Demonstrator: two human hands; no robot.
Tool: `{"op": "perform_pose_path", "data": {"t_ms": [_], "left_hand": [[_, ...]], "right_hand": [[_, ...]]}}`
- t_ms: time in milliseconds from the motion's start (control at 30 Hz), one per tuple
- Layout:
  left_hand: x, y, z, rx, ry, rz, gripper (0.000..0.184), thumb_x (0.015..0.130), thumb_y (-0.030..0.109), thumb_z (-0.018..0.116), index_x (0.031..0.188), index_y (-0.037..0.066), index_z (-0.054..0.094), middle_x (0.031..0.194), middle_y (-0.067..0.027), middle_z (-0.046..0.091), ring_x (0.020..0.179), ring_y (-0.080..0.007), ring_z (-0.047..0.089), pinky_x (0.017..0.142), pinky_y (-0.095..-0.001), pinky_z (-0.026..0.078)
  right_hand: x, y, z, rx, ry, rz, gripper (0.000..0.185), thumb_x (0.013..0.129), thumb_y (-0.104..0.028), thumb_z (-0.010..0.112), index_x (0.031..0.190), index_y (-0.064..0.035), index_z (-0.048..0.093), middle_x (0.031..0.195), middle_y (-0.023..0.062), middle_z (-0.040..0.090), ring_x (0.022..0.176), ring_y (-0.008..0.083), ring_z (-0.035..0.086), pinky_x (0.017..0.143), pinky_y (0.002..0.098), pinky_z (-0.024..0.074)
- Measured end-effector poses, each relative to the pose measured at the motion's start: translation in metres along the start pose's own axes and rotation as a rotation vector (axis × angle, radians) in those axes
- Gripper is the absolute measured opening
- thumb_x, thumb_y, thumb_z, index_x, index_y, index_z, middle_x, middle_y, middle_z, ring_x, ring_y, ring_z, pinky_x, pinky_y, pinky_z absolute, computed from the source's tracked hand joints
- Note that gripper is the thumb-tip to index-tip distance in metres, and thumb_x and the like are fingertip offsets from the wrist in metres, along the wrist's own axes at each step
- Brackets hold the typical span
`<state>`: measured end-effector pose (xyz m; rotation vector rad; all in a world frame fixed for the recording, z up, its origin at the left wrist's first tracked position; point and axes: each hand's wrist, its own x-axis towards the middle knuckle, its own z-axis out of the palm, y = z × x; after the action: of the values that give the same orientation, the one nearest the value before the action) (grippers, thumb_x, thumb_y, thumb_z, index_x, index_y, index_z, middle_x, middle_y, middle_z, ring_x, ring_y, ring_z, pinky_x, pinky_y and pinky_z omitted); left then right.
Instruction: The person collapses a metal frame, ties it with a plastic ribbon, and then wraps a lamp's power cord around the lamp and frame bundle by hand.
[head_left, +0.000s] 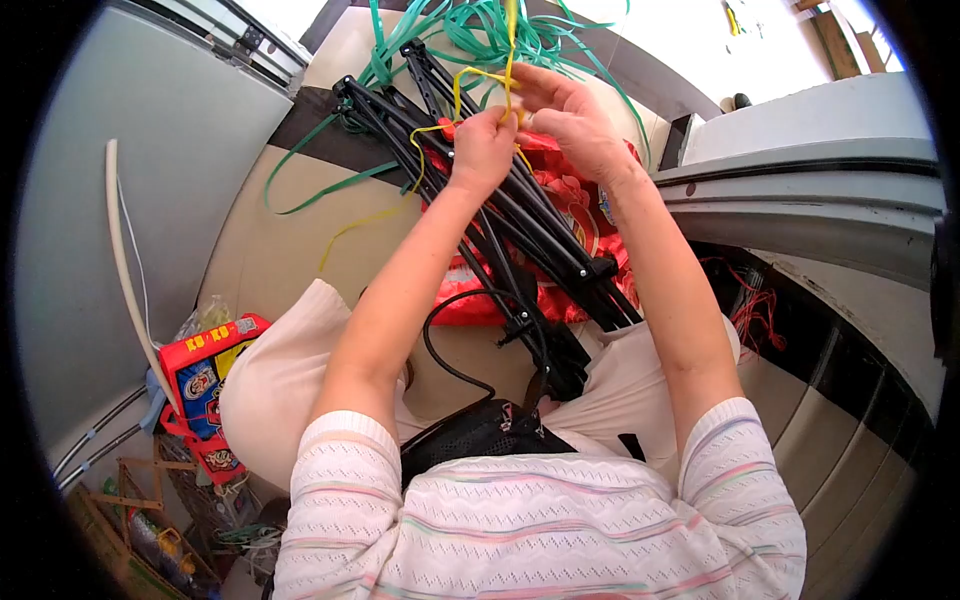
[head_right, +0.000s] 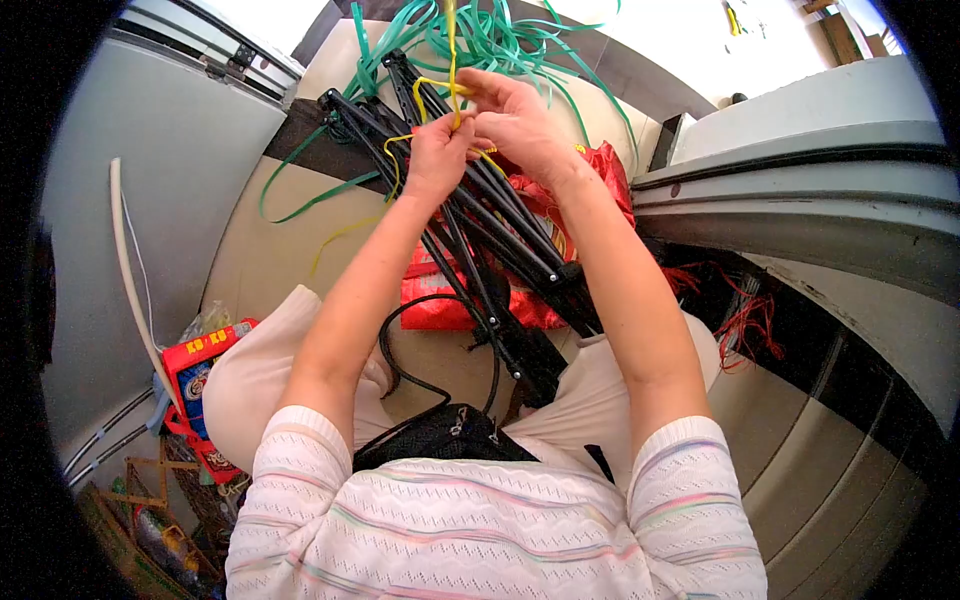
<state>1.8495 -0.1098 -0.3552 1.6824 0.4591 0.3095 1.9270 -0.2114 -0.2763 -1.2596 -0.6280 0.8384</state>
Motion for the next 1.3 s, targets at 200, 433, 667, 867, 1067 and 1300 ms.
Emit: {"op": "perform_pose_path", "data": {"t_ms": [200,433,667,867,1067,1300], "left_hand": [[0.009,0.01,-0.042,0.064,-0.151,-0.235,0.041,0.09,0.035,0.042,0.103,-0.001,0.056,0.091,-0.0083,0.06,0.072,-0.015,0.061,0.054,-0.0232,0.048],[-0.012,-0.028,-0.108,0.139,-0.499,-0.652,0.048,0.086,0.046,0.044,0.069,0.004,0.059,0.062,-0.01,0.062,0.056,-0.0189,0.061,0.048,-0.0271,0.047],[-0.053,-0.088,-0.102,-0.118,-0.363,-0.731,0.043,0.086,0.042,0.047,0.059,0.009,0.045,0.059,-0.0107,0.06,0.055,-0.0223,0.062,0.047,-0.0305,0.048],[-0.07,-0.115,-0.091,-0.313,-0.154,-0.837,0.041,0.087,0.043,0.045,0.062,0.011,0.044,0.062,-0.0092,0.059,0.059,-0.0243,0.06,0.053,-0.0363,0.048],[-0.106,-0.157,-0.062,-0.923,0.057,-0.813,0.036,0.09,0.041,0.04,0.074,0.01,0.048,0.087,-0.0085,0.058,0.087,-0.0255,0.056,0.072,-0.0426,0.046],[-0.091,-0.175,-0.019,-1.293,0.197,-0.799,0.027,0.088,0.029,0.045,0.093,0.005,0.058,0.088,-0.0104,0.06,0.083,-0.0255,0.057,0.076,-0.0405,0.046]], "right_hand": [[0.001,0.038,-0.067,-0.861,0.204,0.147,0.031,0.078,-0.016,0.056,0.104,0.0013,0.055,0.088,0.0139,0.062,0.074,0.0193,0.06,0.067,0.0311,0.0473],[-0.016,0.064,-0.123,0.382,0.61,0.547,0.019,0.083,-0.018,0.05,0.071,-0.0045,0.051,0.048,-0.0017,0.039,0.045,0.0134,0.043,0.044,0.0296,0.0388],[-0.031,0.099,-0.152,0.552,0.764,0.602,0.012,0.084,-0.014,0.047,0.074,-0.0063,0.05,0.053,-0.0024,0.038,0.041,0.0104,0.034,0.041,0.0267,0.0314],[-0.031,0.096,-0.148,0.363,0.661,0.43,0.02,0.089,-0.025,0.046,0.087,-0.0064,0.053,0.075,0.0036,0.058,0.059,0.0132,0.052,0.048,0.0237,0.0376],[-0.035,0.104,-0.13,0.139,0.681,0.52,0.025,0.091,-0.027,0.043,0.094,-0.0037,0.051,0.094,0.0109,0.061,0.075,0.0204,0.061,0.057,0.0258,0.0479],[-0.038,0.134,-0.096,-0.18,0.489,0.588,0.025,0.086,-0.022,0.047,0.091,0.0002,0.058,0.082,0.0088,0.06,0.072,0.0167,0.062,0.056,0.0279,0.0494]]}}
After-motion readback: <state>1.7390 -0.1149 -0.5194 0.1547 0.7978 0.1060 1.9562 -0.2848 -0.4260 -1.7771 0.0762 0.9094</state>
